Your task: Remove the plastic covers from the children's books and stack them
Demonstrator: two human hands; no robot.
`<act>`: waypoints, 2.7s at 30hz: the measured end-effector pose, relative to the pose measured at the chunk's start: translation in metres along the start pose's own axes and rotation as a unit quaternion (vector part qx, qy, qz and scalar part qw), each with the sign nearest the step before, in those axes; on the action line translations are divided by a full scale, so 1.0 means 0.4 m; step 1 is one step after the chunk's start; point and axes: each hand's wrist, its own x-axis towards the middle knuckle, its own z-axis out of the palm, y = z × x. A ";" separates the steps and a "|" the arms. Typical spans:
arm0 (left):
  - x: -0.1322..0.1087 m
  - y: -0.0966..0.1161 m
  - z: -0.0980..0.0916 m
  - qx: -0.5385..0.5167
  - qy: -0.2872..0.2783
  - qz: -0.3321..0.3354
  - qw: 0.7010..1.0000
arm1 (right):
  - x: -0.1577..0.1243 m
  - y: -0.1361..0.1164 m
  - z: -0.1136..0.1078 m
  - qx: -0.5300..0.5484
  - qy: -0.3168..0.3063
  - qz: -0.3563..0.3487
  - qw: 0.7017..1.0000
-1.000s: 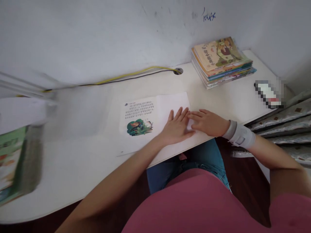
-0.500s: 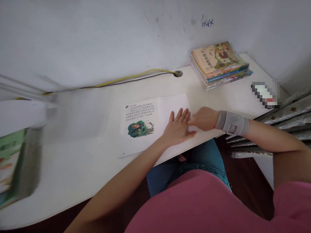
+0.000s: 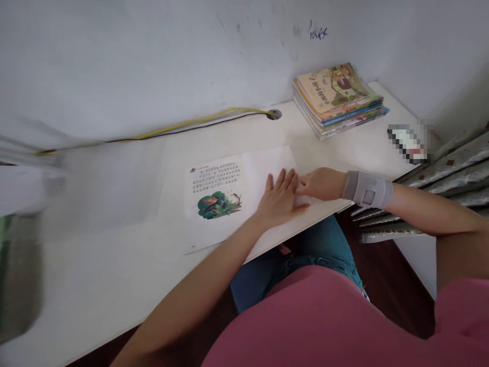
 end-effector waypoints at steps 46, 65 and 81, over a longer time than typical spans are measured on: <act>-0.004 -0.003 -0.019 -0.034 -0.014 -0.003 0.999 | -0.030 -0.071 -0.028 -0.099 0.024 -0.026 0.994; -0.009 0.001 -0.009 -0.015 0.004 0.005 1.000 | -0.082 -0.065 0.160 0.110 0.216 0.269 0.932; 0.014 0.042 -0.020 -0.007 -0.060 -0.004 0.998 | -0.063 -0.082 0.235 0.101 0.211 0.269 0.934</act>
